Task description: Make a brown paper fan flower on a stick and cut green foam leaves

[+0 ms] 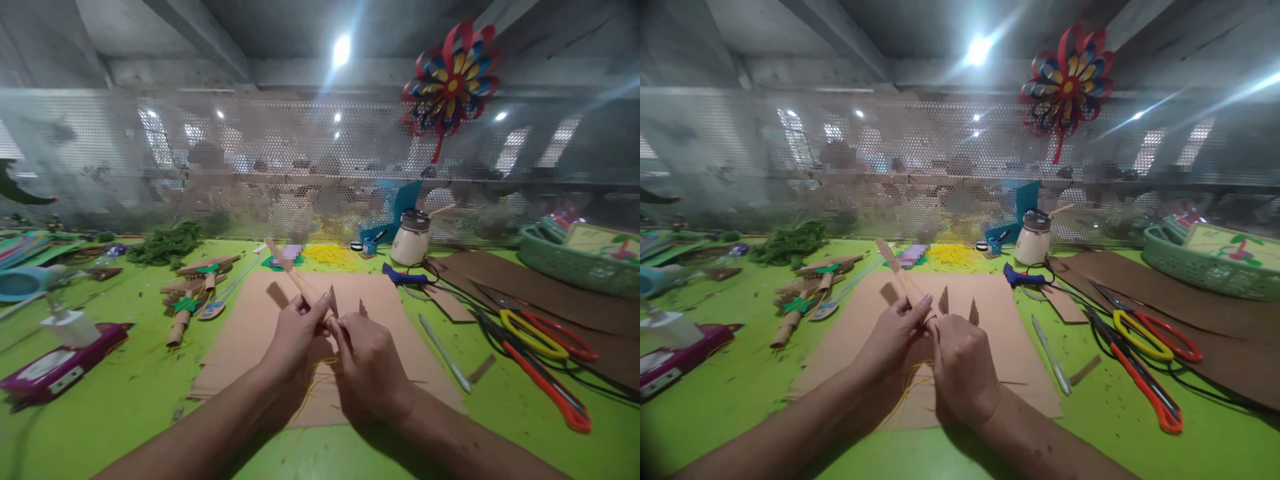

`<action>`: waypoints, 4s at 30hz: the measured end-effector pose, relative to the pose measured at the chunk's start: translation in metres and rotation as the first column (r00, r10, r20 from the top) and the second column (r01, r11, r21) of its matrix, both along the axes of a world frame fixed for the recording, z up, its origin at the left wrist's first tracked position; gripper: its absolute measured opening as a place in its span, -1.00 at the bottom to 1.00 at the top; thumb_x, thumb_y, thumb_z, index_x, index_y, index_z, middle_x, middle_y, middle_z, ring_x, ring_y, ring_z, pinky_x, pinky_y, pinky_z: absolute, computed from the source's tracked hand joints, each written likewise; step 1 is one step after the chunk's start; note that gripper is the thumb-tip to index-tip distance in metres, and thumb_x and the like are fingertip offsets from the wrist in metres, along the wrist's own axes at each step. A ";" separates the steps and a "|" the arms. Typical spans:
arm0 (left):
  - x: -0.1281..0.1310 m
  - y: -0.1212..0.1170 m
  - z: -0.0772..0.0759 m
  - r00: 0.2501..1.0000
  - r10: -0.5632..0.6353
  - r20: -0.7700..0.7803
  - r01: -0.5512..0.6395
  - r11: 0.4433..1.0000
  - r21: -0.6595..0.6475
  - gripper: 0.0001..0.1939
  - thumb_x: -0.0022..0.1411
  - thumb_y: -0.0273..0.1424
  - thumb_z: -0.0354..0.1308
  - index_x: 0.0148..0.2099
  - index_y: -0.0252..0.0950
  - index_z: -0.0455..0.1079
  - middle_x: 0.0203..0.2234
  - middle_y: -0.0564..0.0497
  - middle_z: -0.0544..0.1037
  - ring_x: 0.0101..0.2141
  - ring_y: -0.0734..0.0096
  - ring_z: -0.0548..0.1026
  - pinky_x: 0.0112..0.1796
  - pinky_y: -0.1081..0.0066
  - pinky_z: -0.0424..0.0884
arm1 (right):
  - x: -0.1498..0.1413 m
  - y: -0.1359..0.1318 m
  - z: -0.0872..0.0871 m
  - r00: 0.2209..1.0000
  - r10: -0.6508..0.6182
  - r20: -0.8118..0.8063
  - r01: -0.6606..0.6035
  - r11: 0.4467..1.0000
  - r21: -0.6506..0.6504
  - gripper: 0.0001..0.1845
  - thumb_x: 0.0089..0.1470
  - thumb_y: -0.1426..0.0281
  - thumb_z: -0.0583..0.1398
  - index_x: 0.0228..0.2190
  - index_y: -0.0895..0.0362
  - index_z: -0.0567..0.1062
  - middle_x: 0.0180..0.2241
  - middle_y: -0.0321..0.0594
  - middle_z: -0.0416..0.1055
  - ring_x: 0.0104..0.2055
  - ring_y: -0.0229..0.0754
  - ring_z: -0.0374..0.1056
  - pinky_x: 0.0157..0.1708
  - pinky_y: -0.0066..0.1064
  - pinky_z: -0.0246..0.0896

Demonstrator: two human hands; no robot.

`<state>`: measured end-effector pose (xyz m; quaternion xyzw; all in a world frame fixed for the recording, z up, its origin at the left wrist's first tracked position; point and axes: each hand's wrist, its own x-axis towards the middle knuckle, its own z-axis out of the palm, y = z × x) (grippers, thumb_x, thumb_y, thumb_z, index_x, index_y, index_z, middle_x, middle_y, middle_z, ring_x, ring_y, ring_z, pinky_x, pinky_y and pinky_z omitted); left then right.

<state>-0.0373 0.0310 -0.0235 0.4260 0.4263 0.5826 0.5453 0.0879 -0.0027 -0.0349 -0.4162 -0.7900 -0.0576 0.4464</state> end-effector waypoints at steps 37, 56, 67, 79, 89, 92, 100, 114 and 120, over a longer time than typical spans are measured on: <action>-0.018 0.013 0.011 0.996 0.041 -0.083 -0.034 0.996 0.082 -0.62 0.00 -0.21 0.30 -0.26 -0.32 0.25 -0.48 -0.06 0.57 -0.44 0.34 0.53 -0.41 0.37 0.43 | 0.018 0.003 0.006 0.974 0.071 -0.215 -0.169 0.861 -0.480 -0.73 0.14 0.39 0.11 -0.47 0.17 0.57 -0.54 -0.18 0.43 -0.49 -0.19 0.27 -0.46 -0.34 0.12; -0.013 0.004 0.014 0.981 -0.191 0.026 0.191 0.981 0.020 -0.74 0.10 -0.29 0.24 -0.29 -0.33 0.26 -0.46 -0.02 0.56 -0.47 0.45 0.49 -0.44 0.49 0.35 | 0.026 0.021 0.011 0.695 -0.203 -0.689 -0.464 0.606 -0.646 -0.81 -0.05 0.40 0.14 -0.61 0.21 0.44 -0.69 -0.28 0.34 -0.65 -0.32 0.20 -0.63 -0.48 0.09; -0.015 0.007 0.011 0.969 -0.244 0.048 0.245 0.969 -0.025 -0.85 0.21 -0.36 0.13 -0.24 -0.33 0.25 -0.42 -0.07 0.55 -0.42 0.36 0.55 -0.49 0.50 0.39 | 0.028 0.021 0.019 0.455 -0.305 -0.837 -0.690 0.474 -0.547 -0.81 -0.14 0.34 0.26 -0.56 0.22 0.43 -0.53 -0.14 0.46 -0.59 -0.29 0.37 -0.72 -0.57 0.11; -0.015 0.007 0.020 0.967 -0.216 0.133 0.220 0.975 -0.021 -0.98 0.31 -0.47 -0.06 -0.22 -0.32 0.16 -0.52 -0.03 0.49 -0.47 0.33 0.56 -0.62 0.60 0.26 | 0.037 0.017 0.032 0.815 -0.134 -0.564 -0.341 0.676 -0.653 -0.72 -0.09 0.26 0.22 -0.64 0.19 0.38 -0.72 -0.45 0.11 -0.65 -0.41 -0.11 -0.66 -0.52 -0.22; -0.016 0.007 0.017 0.964 -0.237 0.123 0.240 0.971 -0.011 -0.93 0.25 -0.44 0.05 -0.25 -0.32 0.21 -0.51 -0.02 0.51 -0.46 0.41 0.52 -0.56 0.56 0.30 | 0.035 0.018 0.028 0.867 -0.008 -0.498 -0.349 0.704 -0.619 -0.73 0.01 0.26 0.16 -0.55 0.19 0.46 -0.62 -0.32 0.28 -0.56 -0.31 0.08 -0.53 -0.46 0.00; -0.015 0.004 0.017 0.949 -0.290 0.126 0.293 0.956 -0.007 -0.83 0.18 -0.37 0.16 -0.26 -0.33 0.25 -0.48 -0.03 0.53 -0.48 0.45 0.48 -0.49 0.52 0.33 | 0.029 0.016 0.025 0.847 0.122 -0.518 -0.476 0.611 -0.633 -0.68 0.05 0.21 0.15 -0.48 0.20 0.54 -0.51 -0.24 0.37 -0.44 -0.24 0.20 -0.43 -0.44 0.08; -0.011 -0.005 0.019 0.913 -0.405 0.057 0.404 0.914 0.020 -0.74 0.07 -0.31 0.26 -0.25 -0.36 0.35 -0.45 -0.05 0.54 -0.43 0.40 0.46 -0.34 0.41 0.36 | 0.019 0.009 0.015 0.645 -0.046 -0.763 -0.725 0.279 -0.630 -0.57 -0.16 0.07 0.31 -0.46 0.23 0.55 -0.68 -0.45 0.08 -0.65 -0.44 -0.10 -0.66 -0.54 -0.21; -0.006 0.001 0.004 0.988 -0.150 0.029 0.149 0.989 0.009 -0.63 -0.06 -0.30 0.35 -0.24 -0.32 0.32 -0.51 -0.01 0.53 -0.51 0.37 0.47 -0.39 0.37 0.39 | -0.001 0.009 -0.003 0.771 -0.152 -0.619 -0.393 0.651 -0.650 -0.83 -0.11 0.37 0.25 -0.59 0.21 0.43 -0.57 -0.24 0.40 -0.47 -0.20 0.30 -0.50 -0.43 0.17; -0.005 -0.003 0.003 0.961 -0.250 0.120 0.255 0.966 -0.029 -0.71 0.02 -0.31 0.28 -0.23 -0.26 0.31 -0.44 -0.02 0.52 -0.47 0.35 0.50 -0.42 0.38 0.39 | -0.006 0.009 -0.003 0.749 -0.168 -0.642 -0.394 0.666 -0.633 -0.82 -0.14 0.36 0.25 -0.62 0.20 0.41 -0.58 -0.22 0.40 -0.50 -0.19 0.30 -0.50 -0.41 0.19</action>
